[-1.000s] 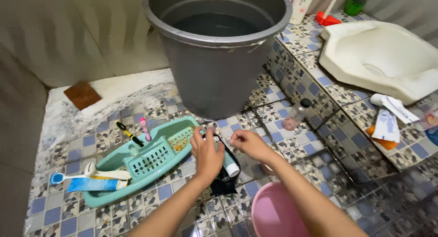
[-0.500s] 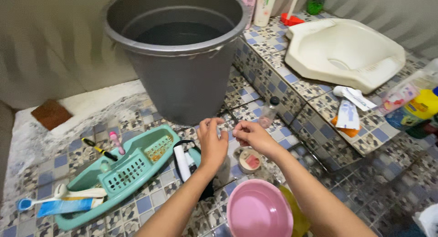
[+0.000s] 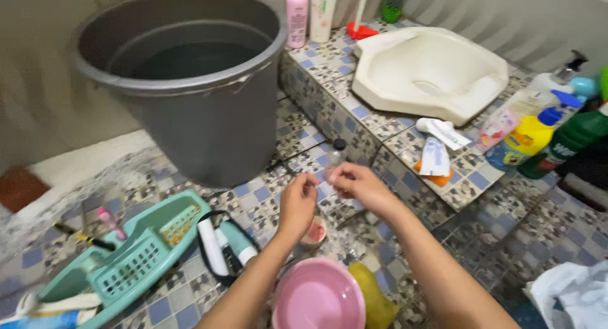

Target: The person organizes bathroom toiletries by rinsing them in a pink scoop filled with water from a large bucket, then placing them into a teal wall-mounted caddy. Items handled include toothbrushes, toothpaste, a small jar, and a black pouch. The caddy is then mounted on the wall.

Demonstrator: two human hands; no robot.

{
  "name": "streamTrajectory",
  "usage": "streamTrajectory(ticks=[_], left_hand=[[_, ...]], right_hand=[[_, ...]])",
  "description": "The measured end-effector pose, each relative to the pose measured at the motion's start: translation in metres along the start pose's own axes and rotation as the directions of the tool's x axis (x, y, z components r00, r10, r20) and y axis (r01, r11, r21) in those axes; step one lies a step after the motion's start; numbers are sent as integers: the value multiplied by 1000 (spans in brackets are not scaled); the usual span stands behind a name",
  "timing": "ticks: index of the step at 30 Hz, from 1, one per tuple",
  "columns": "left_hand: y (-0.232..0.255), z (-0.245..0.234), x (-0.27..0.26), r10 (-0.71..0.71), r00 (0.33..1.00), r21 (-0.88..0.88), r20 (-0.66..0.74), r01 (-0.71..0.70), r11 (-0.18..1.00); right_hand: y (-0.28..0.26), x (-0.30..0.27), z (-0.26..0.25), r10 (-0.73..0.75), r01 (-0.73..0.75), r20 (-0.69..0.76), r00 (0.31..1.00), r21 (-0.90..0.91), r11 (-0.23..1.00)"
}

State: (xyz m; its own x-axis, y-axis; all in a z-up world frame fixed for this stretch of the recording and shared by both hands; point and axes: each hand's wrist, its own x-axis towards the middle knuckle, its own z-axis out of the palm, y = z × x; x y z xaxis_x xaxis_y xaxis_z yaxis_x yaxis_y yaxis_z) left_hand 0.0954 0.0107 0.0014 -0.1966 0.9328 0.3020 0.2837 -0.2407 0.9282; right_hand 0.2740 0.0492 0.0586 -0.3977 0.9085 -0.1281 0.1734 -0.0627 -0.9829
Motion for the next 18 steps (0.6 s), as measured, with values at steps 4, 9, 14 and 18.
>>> streamTrajectory(ticks=[4, 9, 14, 18], left_hand=[[13, 45, -8, -49, 986, -78, 159, 62, 995], [12, 120, -20, 121, 903, -69, 412, -101, 992], [9, 193, -7, 281, 813, -55, 509, -295, 954], [13, 231, 1, 271, 803, -61, 530, -282, 957]], right_hand=[[-9, -14, -77, -103, 192, -360, 927, 221, 956], [38, -30, -179, -71, 280, -828, 557, 107, 954], [90, -47, -219, -160, -164, -908, 386, -239, 957], [83, -48, -220, -76, -361, -898, 434, -251, 898]])
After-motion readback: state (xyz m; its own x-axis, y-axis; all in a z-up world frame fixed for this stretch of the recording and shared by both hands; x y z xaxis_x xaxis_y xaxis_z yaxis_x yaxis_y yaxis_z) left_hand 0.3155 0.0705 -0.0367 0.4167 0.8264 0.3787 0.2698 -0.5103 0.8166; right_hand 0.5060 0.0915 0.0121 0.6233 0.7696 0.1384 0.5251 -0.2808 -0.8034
